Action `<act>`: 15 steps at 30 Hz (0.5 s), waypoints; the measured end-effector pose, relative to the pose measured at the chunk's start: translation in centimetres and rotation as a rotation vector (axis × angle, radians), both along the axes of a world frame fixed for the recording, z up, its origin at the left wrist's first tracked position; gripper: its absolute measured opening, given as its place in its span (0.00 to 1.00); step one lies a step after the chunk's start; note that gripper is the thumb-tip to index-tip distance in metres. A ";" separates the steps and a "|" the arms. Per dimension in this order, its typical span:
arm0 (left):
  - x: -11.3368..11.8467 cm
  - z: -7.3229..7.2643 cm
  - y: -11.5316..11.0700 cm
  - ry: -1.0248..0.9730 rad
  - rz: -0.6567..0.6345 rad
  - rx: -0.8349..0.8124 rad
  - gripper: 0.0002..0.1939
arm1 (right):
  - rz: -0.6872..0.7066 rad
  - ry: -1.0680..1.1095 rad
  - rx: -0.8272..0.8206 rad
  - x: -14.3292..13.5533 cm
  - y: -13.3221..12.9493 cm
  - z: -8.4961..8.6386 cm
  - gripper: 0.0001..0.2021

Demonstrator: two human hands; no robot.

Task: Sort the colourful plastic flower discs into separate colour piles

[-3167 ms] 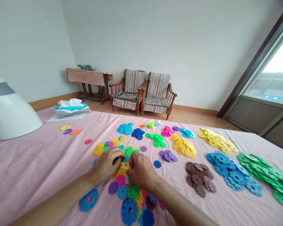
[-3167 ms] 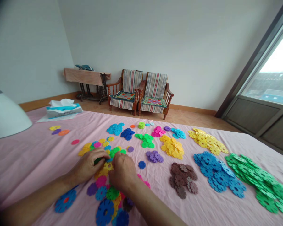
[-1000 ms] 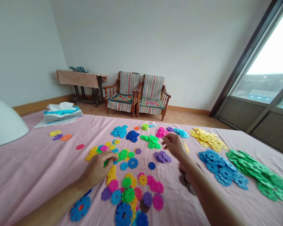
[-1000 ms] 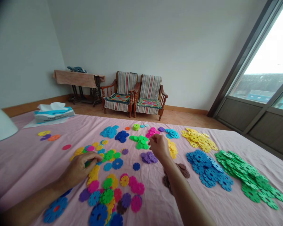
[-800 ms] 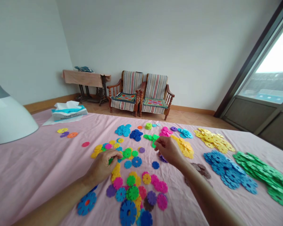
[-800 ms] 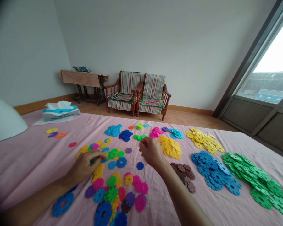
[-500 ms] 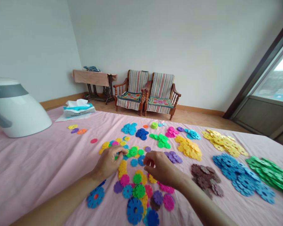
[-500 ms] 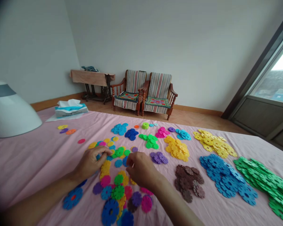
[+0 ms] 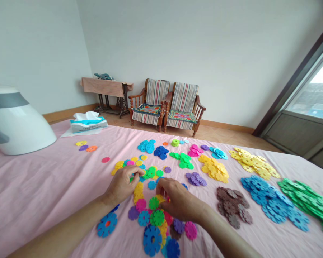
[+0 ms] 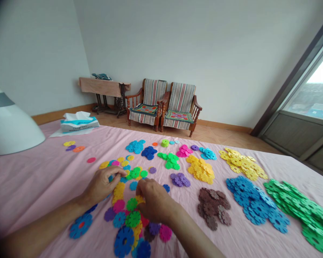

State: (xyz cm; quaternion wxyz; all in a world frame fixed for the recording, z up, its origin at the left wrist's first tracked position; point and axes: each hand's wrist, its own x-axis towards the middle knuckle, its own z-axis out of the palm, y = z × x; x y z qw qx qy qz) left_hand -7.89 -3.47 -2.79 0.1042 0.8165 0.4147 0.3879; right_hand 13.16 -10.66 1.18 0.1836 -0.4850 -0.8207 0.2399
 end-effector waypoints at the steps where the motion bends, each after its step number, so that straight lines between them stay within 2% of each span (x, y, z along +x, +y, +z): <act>1: 0.0 -0.1 0.0 0.003 0.002 -0.003 0.11 | 0.002 0.021 -0.012 0.1 0.1 0.1 0.09; 4: -0.1 -0.2 0.1 0.011 0.003 -0.012 0.11 | -0.085 0.069 0.024 1.6 1.4 0.6 0.06; 7: -0.1 -0.2 0.1 0.014 -0.004 -0.011 0.11 | -0.360 0.041 0.175 5.6 3.5 0.4 0.04; 8: -0.1 -0.1 0.1 0.013 -0.005 -0.010 0.11 | -0.499 0.016 0.223 7.4 4.3 0.1 0.04; 10: 0.0 -0.1 0.2 0.010 -0.004 -0.008 0.11 | -0.653 -0.013 0.262 11.2 5.5 -0.7 0.04; 13: 0.0 -0.2 0.2 0.004 -0.011 -0.003 0.11 | -0.814 -0.062 0.280 16.1 6.3 -2.3 0.05; 15: -0.1 -0.2 0.2 0.004 -0.018 0.001 0.11 | -0.888 -0.101 0.267 18.3 6.4 -3.3 0.04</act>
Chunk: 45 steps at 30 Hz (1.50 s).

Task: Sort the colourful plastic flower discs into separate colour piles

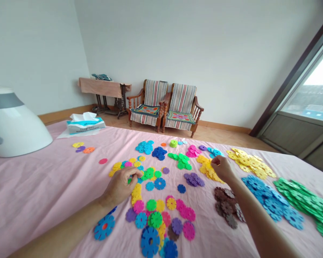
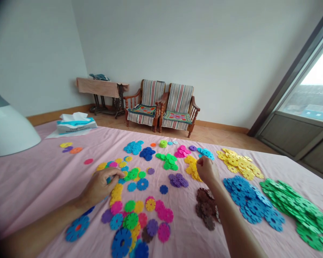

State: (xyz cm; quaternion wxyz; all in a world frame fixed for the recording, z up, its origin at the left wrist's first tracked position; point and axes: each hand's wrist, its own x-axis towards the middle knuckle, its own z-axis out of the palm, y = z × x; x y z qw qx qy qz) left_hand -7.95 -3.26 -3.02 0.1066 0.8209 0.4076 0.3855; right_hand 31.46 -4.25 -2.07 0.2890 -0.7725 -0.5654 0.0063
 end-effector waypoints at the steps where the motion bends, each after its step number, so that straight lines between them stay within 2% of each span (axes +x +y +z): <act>1: 0.0 0.0 0.0 0.000 -0.001 0.001 0.12 | -0.033 -0.010 -0.015 0.8 0.0 -0.4 0.04; 4: 0.0 0.0 -0.1 0.000 -0.003 -0.002 0.12 | -0.108 -0.043 -0.049 1.9 0.1 -1.1 0.04; 7: 0.0 0.1 -0.2 -0.004 -0.005 0.000 0.12 | -0.133 -0.086 -0.060 1.6 0.3 -1.0 0.07; 14: 0.1 0.2 -0.1 0.000 -0.004 0.000 0.11 | 0.012 -0.235 -0.151 -2.2 0.8 -0.2 0.15; 21: 0.1 0.2 -0.1 -0.002 0.005 -0.014 0.11 | -0.016 -0.322 -0.259 -2.7 3.3 0.5 0.20; 29: 0.0 0.0 0.0 -0.007 0.000 -0.021 0.11 | -0.054 -0.309 -0.334 -2.7 5.4 -0.1 0.18; 45: 0.0 0.0 0.0 -0.009 -0.005 -0.021 0.12 | -0.061 -0.330 -0.297 -3.0 4.2 -0.4 0.12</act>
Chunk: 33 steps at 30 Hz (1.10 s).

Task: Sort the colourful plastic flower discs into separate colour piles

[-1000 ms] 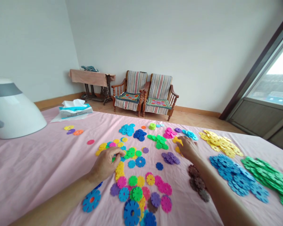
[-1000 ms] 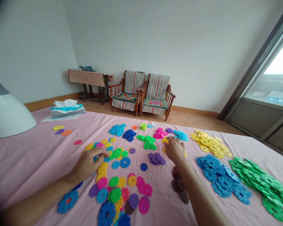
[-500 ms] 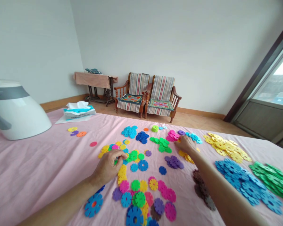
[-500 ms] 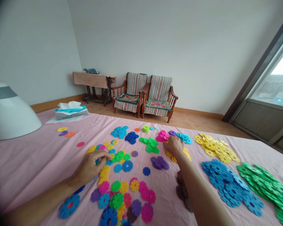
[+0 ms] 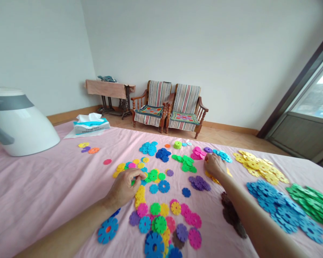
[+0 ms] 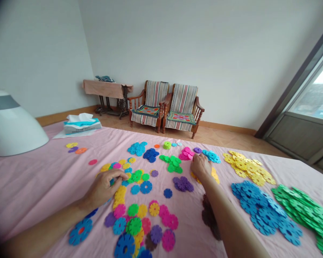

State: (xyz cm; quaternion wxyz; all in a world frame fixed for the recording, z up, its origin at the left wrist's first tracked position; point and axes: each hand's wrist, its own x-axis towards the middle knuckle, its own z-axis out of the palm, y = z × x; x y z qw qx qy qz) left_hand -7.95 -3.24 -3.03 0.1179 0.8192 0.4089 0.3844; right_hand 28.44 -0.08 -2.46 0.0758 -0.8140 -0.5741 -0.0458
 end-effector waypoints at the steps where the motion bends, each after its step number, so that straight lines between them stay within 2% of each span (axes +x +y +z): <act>1: 0.0 0.0 0.0 0.004 -0.001 0.000 0.12 | -0.002 0.002 0.002 0.1 -0.2 0.0 0.12; 6: 0.0 0.1 -0.1 0.006 -0.005 0.008 0.12 | 0.006 0.022 0.019 -0.2 -1.3 0.8 0.12; 10: 0.1 0.2 -0.2 0.002 0.000 0.012 0.11 | 0.099 0.051 0.067 -2.4 -3.0 2.4 0.14; 14: 0.1 0.2 -0.1 0.011 0.004 0.007 0.11 | 0.399 0.179 -0.019 -6.8 -6.2 3.9 0.09; 16: 0.1 0.1 -0.1 0.016 0.007 0.007 0.11 | 0.632 0.303 -0.120 -8.9 -8.4 4.3 0.06; 19: 0.1 0.1 -0.1 0.024 0.007 0.007 0.11 | 0.808 0.395 -0.170 -11.0 -11.2 4.7 0.10; 23: 0.1 0.1 -0.1 0.023 0.006 0.007 0.11 | 0.792 0.390 -0.221 -12.0 -12.7 4.8 0.12; 33: 0.0 0.0 0.1 0.031 0.008 -0.013 0.12 | 0.761 0.430 -0.280 -12.4 -12.5 5.1 0.13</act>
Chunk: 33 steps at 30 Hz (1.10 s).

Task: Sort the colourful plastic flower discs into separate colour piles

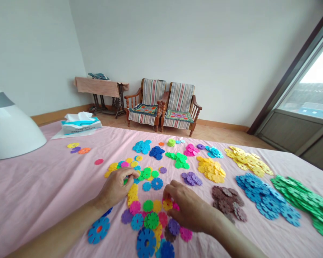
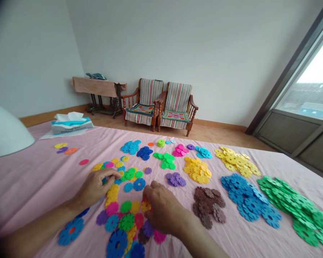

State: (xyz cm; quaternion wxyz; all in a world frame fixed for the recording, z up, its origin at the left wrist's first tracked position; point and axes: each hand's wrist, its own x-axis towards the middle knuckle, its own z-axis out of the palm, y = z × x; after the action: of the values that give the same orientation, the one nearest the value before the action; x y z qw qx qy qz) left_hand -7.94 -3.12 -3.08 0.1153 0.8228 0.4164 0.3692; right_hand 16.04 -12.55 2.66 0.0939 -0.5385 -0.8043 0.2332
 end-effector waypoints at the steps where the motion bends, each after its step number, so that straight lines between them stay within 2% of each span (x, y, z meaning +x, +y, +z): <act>1: 0.0 0.0 0.0 0.002 -0.003 -0.002 0.12 | 0.000 0.002 -0.002 0.0 0.0 0.0 0.13; 6: -0.1 -0.2 0.1 0.007 -0.006 -0.003 0.12 | -0.001 0.048 0.023 -0.3 -0.2 -0.2 0.12; 9: -0.1 -0.2 0.1 0.002 -0.003 0.001 0.12 | -0.006 0.108 0.013 -0.3 0.0 0.1 0.08; 13: -0.1 -0.2 0.0 -0.004 0.000 -0.010 0.11 | -0.082 0.241 0.064 2.4 1.8 0.2 0.02; 15: -0.1 -0.2 0.0 -0.004 0.005 -0.007 0.11 | -0.229 0.266 0.192 5.3 3.5 -0.4 0.01; 18: -0.1 -0.2 0.0 -0.002 0.006 0.003 0.11 | -0.638 0.217 0.403 10.4 5.7 -2.0 0.02; 20: -0.1 -0.2 0.0 -0.005 0.001 0.009 0.11 | -0.776 0.185 0.451 13.3 6.6 -3.1 0.03; 23: -0.1 -0.1 0.0 -0.009 -0.002 0.014 0.11 | -0.885 0.147 0.465 15.9 6.8 -4.2 0.04; 26: 0.0 -0.1 0.0 -0.013 -0.003 0.009 0.12 | -0.939 0.124 0.446 16.6 6.5 -4.4 0.05; 29: 0.0 0.0 0.0 -0.016 -0.004 0.001 0.12 | -0.960 0.108 0.436 16.3 6.3 -4.0 0.07; 31: 0.1 0.0 0.0 -0.015 -0.003 -0.004 0.12 | -0.918 0.114 0.425 15.5 6.3 -3.4 0.09; 33: 0.1 0.0 -0.1 -0.014 0.000 -0.011 0.12 | -0.819 0.136 0.393 14.0 6.1 -2.7 0.07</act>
State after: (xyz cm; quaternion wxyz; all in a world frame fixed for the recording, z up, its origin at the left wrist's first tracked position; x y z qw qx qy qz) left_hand -7.89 -3.19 -3.08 0.1227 0.8195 0.4178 0.3727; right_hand 30.03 -6.48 -0.06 0.3314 -0.7675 -0.5459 0.0548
